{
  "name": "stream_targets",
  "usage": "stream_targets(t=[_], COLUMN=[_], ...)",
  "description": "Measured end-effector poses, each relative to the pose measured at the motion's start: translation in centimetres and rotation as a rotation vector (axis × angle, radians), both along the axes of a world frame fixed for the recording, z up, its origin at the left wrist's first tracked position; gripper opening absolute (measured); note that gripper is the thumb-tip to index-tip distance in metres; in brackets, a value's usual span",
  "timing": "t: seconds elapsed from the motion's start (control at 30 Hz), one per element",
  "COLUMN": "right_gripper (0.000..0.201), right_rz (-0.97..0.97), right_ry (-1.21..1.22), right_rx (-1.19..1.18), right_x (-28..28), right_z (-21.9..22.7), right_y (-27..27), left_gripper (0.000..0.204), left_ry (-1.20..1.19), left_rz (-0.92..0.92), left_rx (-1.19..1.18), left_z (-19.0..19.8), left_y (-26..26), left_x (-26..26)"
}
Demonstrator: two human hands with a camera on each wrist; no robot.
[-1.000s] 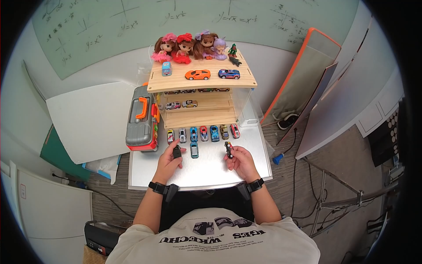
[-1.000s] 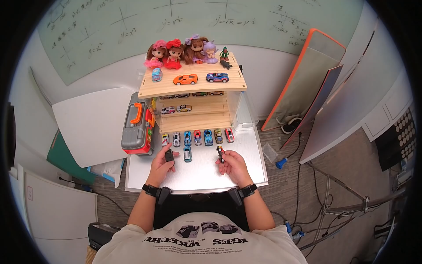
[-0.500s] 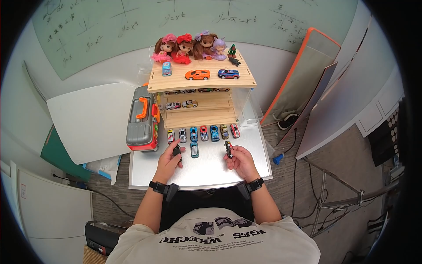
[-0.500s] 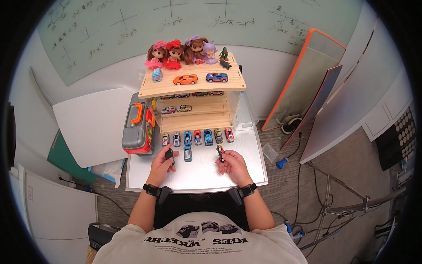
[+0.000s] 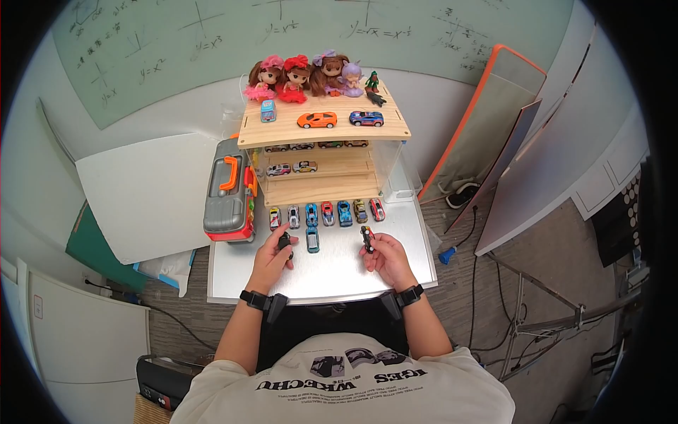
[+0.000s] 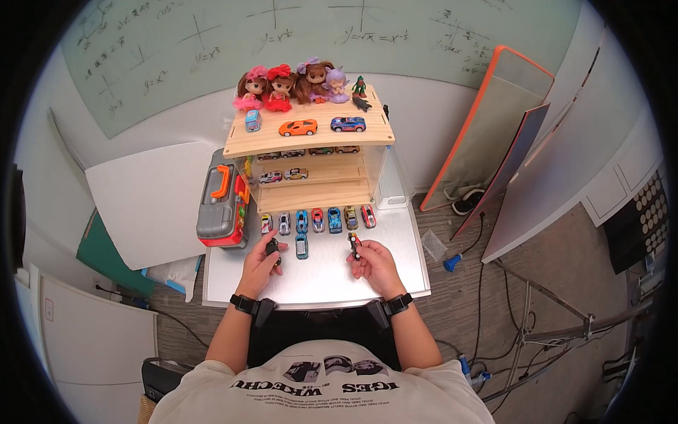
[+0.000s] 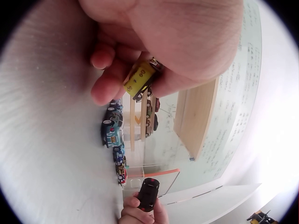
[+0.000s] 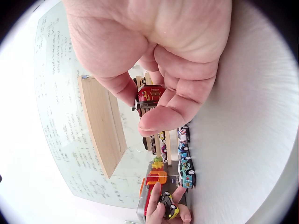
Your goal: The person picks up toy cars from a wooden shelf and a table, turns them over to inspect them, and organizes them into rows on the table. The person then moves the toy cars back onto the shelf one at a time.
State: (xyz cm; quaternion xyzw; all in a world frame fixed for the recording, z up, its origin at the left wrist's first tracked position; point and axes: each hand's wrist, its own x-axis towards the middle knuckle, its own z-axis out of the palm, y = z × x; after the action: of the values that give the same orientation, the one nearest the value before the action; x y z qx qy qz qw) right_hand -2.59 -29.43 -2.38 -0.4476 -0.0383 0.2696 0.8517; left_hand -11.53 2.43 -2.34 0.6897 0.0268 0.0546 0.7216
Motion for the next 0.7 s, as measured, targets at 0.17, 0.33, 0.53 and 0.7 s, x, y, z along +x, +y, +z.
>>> stream_targets(t=[0.17, 0.33, 0.53, 0.7], right_gripper=[0.014, 0.014, 0.014, 0.014], right_rz=[-0.006, -0.012, -0.008, -0.014], right_ry=[0.002, 0.002, -0.010, -0.005], right_rx=[-0.006, -0.013, -0.008, -0.017], right_x=[-0.06, -0.07, -0.13, -0.20], right_z=[0.15, 0.13, 0.21, 0.30], right_y=[0.05, 0.05, 0.05, 0.04], left_gripper=[0.063, 0.068, 0.068, 0.071], left_ry=[-0.006, -0.021, -0.014, -0.035], left_rz=[-0.001, -0.005, 0.001, 0.004], left_rx=[0.002, 0.009, 0.028, 0.049], left_z=[-0.65, -0.52, -0.51, -0.81], left_y=[0.02, -0.01, -0.09, -0.14], left_x=[0.26, 0.15, 0.15, 0.26])
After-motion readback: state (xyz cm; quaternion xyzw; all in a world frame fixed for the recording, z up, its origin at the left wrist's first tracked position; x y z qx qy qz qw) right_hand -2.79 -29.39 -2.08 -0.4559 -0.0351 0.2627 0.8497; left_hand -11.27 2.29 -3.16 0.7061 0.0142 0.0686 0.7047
